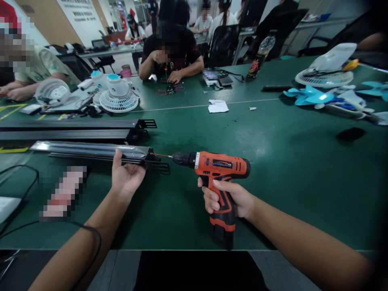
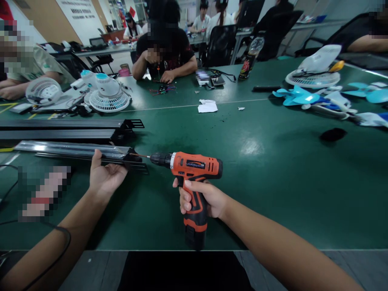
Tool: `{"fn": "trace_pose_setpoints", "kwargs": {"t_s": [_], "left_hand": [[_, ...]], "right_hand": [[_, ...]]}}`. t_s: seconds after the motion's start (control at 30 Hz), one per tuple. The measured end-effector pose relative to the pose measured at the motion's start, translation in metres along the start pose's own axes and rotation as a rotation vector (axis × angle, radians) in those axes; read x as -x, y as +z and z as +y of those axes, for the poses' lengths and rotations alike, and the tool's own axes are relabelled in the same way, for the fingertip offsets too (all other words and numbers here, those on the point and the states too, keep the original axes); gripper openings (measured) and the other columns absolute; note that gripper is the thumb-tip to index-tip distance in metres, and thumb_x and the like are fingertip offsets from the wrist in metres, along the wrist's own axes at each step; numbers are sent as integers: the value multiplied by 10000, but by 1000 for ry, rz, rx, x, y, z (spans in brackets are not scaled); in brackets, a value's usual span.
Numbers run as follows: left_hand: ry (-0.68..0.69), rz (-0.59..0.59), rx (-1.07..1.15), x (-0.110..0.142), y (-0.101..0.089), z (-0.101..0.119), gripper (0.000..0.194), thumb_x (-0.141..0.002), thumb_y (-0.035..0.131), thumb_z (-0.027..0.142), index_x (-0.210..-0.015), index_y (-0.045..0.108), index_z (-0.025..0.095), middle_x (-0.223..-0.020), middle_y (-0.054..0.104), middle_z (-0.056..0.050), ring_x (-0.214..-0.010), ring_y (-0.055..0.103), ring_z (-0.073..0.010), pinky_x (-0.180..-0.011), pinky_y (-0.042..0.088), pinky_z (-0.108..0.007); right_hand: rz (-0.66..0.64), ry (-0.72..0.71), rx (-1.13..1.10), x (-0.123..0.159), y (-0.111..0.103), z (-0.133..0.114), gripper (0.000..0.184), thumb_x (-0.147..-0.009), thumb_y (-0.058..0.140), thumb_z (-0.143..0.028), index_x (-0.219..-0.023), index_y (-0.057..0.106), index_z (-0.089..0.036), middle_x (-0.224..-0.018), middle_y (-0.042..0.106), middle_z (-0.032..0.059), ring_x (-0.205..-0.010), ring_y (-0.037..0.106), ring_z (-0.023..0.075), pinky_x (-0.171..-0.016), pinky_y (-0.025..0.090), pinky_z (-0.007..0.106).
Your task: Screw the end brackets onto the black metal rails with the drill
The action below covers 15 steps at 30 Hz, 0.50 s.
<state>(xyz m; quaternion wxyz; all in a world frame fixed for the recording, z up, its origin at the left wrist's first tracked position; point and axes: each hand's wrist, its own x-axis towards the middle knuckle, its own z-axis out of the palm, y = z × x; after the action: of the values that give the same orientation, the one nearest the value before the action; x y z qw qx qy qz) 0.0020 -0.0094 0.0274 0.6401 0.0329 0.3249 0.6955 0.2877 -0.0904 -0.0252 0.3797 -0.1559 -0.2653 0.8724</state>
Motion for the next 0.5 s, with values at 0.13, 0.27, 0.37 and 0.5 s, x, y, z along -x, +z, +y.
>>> {"fn": "trace_pose_setpoints", "kwargs": {"t_s": [0.13, 0.27, 0.37, 0.5], "left_hand": [[-9, 8, -9, 0, 0, -1, 451, -1091, 433, 471, -1400, 650, 224, -973, 807, -70, -932, 795, -245, -964, 627, -414], [-18, 5, 0, -1, -2, 1, 440, -1078, 456, 461, -1403, 651, 238, -975, 804, -73, -980, 787, -256, -984, 621, -416], [-8, -10, 9, -2, -4, 2, 395, -1074, 463, 429, -1371, 659, 257, -991, 799, -61, -991, 783, -243, -984, 619, -405], [6, 24, -14, -3, -3, 1, 363, -1059, 486, 423, -1292, 680, 223, -982, 784, -70, -982, 779, -254, -954, 628, -415]], "right_hand": [[1, -12, 19, 0, 0, 0, 306, -919, 816, -379, -1069, 684, -147, -664, 609, -59, -549, 603, 102, -641, 584, 288], [-8, -8, 20, 0, 1, 0, 317, -906, 827, -387, -1069, 693, -150, -662, 600, -63, -550, 587, 100, -642, 581, 287], [-12, -6, 19, 0, 1, 0, 299, -916, 818, -389, -1050, 687, -156, -668, 598, -64, -551, 594, 95, -643, 578, 278], [-3, 0, 13, 1, 0, 0, 323, -908, 829, -388, -1062, 681, -146, -668, 609, -59, -550, 608, 100, -645, 588, 284]]}}
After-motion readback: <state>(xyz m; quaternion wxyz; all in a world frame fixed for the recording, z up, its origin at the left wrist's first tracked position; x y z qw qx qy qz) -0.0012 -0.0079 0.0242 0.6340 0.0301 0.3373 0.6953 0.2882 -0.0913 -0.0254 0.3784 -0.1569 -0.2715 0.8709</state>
